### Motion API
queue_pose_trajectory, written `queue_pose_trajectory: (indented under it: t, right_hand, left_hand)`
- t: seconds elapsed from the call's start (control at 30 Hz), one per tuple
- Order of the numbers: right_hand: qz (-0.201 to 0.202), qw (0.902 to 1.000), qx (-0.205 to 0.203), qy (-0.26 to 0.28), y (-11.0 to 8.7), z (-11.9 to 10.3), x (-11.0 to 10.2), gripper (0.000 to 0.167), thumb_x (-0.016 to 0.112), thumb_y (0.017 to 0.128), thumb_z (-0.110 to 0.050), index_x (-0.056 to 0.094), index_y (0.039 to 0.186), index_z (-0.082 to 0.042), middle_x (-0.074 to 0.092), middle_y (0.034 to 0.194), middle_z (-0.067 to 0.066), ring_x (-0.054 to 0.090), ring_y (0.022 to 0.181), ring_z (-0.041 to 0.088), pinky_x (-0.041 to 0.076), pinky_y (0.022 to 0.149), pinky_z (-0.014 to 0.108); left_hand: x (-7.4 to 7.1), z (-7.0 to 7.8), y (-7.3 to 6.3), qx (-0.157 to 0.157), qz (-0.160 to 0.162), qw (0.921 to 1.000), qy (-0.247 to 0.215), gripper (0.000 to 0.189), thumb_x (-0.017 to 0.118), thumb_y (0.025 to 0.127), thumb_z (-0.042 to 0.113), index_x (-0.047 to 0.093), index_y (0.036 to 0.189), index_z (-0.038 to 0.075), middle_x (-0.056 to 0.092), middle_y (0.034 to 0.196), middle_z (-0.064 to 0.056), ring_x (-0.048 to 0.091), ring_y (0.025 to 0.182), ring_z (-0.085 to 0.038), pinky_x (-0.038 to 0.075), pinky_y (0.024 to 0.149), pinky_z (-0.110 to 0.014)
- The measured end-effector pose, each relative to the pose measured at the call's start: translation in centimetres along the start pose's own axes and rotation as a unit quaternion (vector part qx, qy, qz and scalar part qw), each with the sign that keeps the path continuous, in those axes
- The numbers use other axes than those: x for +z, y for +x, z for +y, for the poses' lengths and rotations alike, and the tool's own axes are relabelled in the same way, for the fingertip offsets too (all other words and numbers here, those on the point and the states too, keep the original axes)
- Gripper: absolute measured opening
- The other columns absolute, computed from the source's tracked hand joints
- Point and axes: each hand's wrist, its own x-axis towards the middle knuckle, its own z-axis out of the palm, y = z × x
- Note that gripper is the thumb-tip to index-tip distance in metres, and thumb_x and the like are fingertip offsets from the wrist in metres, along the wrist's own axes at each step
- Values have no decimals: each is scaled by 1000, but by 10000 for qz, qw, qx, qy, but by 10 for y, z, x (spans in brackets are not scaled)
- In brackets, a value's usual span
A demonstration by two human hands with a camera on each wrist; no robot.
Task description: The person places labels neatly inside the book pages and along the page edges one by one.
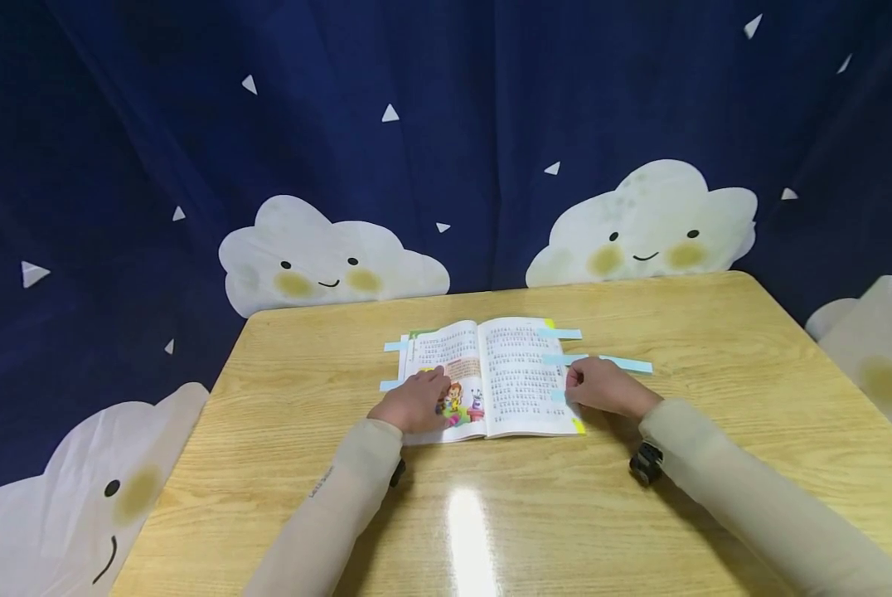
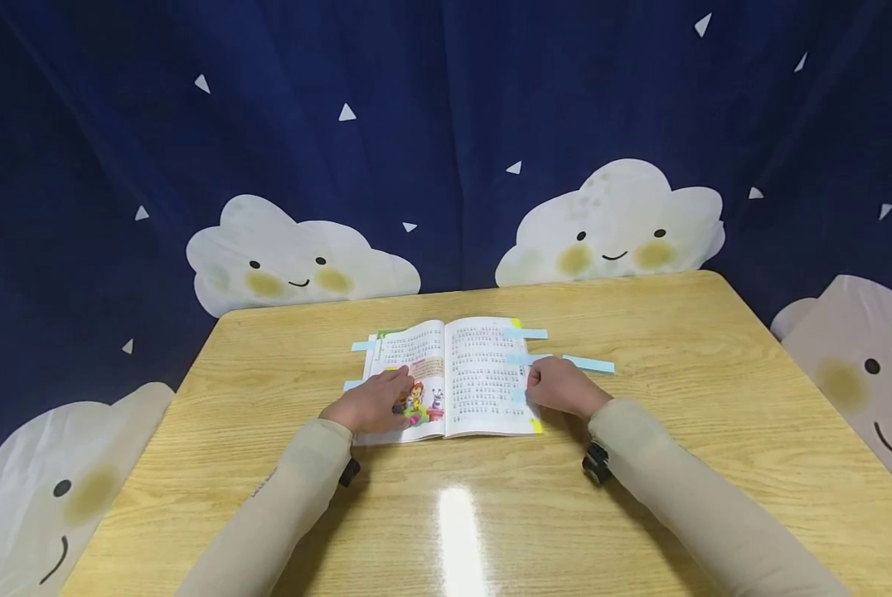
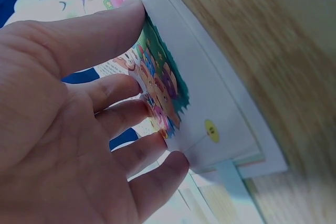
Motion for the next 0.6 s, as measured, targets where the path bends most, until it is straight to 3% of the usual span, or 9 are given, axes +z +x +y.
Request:
queue_pose_trajectory:
  t: [0.13,0.3,0.4,0.5,0.6]
  right_hand:
    - [622,9928,-193,-1010,-9,-5,1,9,64,85,-17,59,79,-11,54,73,3,46,67,19,34,58,29]
    - [1556,9630,-1076,-1921,-24,-9,9,11,68,87,-14,74,95,-9,65,90,11,55,83,28,48,63,40]
    - [1612,9445,-1763,-2254,-28,-12,14,15,69,87,-7,78,99,-9,65,90,12,52,79,25,50,71,42]
    - [1639,9250,-2146,-2673,-30,-15,18,16,70,86,-4,79,97,-10,62,84,9,45,73,21,48,72,40]
    - [1537,9186,-2285,-2834,-31,-17,21,14,69,87,-6,79,96,-8,61,83,7,47,74,22,47,64,35]
  left_hand:
    - [0,1,0,-18,-26,10000,8,60,68,93,33,46,147,16,24,166,-5,26,153,-32,33,122,-49]
    - [-1,1,1,30,-6,10000,46,57,68,94,32,48,144,15,25,166,-6,28,152,-33,35,120,-49]
    - [-2,0,1,78,32,10000,43,53,68,94,31,50,141,15,25,166,-7,29,151,-34,36,119,-50]
    - [-2,-1,2,129,28,9999,-19,51,68,93,31,51,138,14,26,166,-9,29,151,-35,36,119,-51]
    - [-1,-3,1,59,-37,10000,-43,58,68,94,32,47,145,14,24,166,-7,27,152,-34,33,121,-50]
